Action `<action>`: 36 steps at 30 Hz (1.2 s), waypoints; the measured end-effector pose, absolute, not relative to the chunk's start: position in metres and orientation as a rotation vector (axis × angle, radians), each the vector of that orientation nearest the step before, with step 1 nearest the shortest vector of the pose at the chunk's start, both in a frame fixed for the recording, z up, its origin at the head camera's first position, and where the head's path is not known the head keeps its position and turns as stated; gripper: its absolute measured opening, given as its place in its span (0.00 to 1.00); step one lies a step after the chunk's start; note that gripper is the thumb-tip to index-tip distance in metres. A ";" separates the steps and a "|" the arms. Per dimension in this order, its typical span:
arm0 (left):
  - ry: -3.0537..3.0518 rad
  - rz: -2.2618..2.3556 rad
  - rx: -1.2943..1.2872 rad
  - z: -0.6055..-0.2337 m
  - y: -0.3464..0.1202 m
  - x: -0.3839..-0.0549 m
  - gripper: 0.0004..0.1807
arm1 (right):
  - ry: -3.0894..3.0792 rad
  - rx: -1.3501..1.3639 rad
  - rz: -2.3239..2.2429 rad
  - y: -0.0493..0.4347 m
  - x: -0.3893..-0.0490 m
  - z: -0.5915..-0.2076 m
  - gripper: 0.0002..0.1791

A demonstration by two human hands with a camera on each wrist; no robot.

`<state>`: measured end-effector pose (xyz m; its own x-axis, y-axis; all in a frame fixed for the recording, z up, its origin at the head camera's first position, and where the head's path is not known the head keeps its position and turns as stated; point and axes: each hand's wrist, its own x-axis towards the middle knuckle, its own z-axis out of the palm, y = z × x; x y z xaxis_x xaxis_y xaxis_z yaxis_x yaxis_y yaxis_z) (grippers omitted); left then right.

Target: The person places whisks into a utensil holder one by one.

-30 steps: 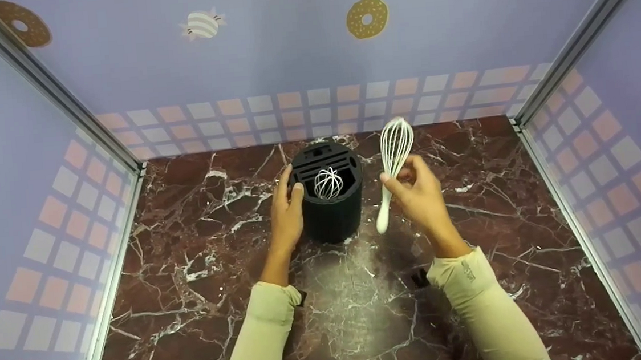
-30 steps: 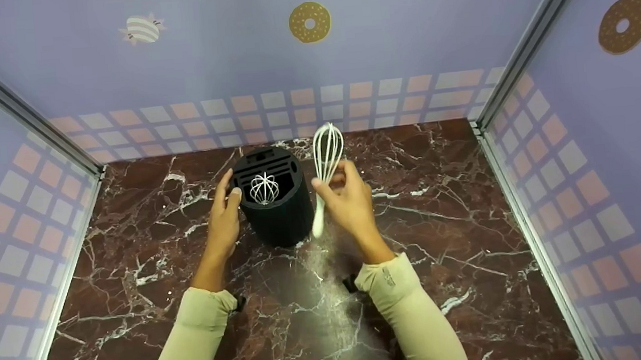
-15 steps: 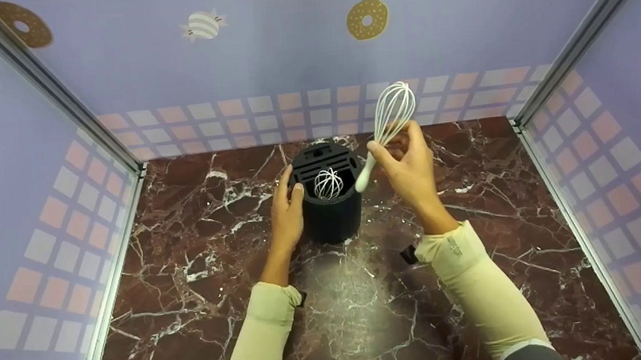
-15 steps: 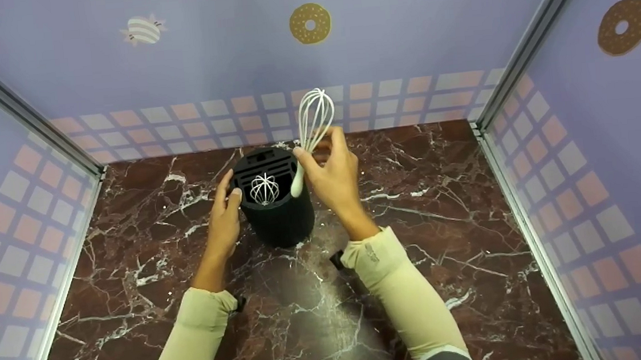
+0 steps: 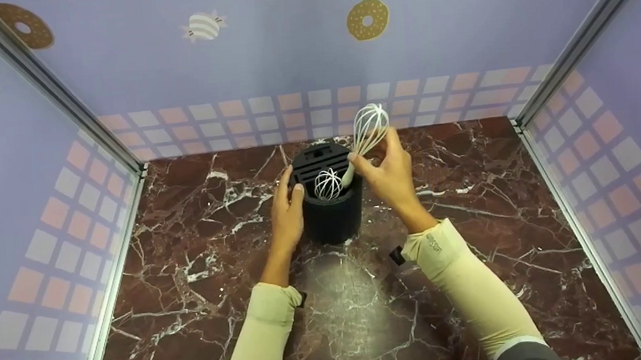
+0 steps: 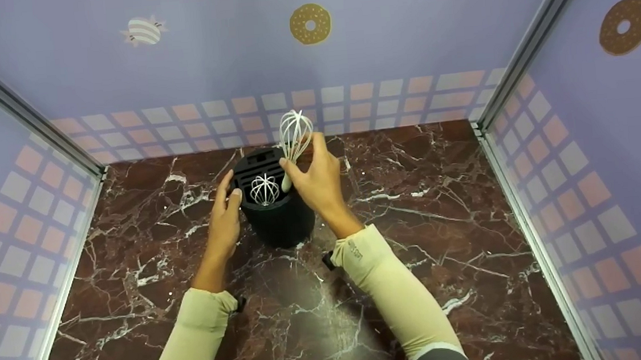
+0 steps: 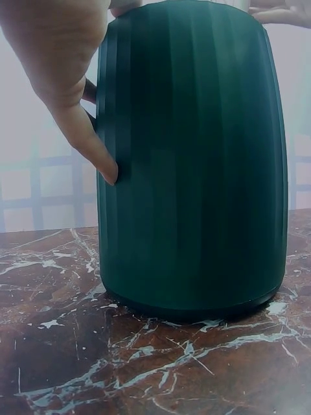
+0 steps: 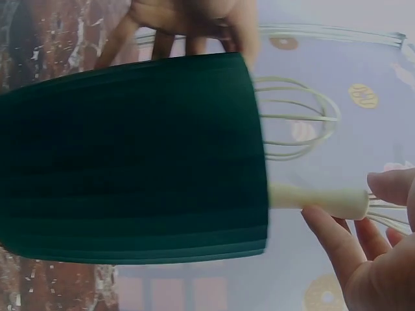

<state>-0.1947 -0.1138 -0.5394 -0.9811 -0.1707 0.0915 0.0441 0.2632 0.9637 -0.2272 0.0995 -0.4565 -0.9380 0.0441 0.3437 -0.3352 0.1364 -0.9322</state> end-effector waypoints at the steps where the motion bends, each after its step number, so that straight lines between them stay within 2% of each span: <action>1: -2.352 -1.802 0.122 -0.539 -0.114 -0.195 0.28 | -2.149 0.283 1.841 0.099 -0.227 -0.459 0.27; 10: -2.348 -1.814 0.107 -0.539 -0.115 -0.195 0.28 | -2.286 0.225 1.644 0.099 -0.228 -0.474 0.27; 18: -2.345 -1.803 0.123 -0.540 -0.115 -0.194 0.28 | -2.332 0.165 1.645 0.100 -0.224 -0.476 0.36; 28: -2.332 -1.811 0.113 -0.542 -0.115 -0.195 0.28 | -2.324 0.234 1.693 0.101 -0.223 -0.474 0.40; 36: -2.328 -1.843 0.076 -0.541 -0.115 -0.194 0.28 | -2.357 0.277 1.602 0.102 -0.221 -0.473 0.38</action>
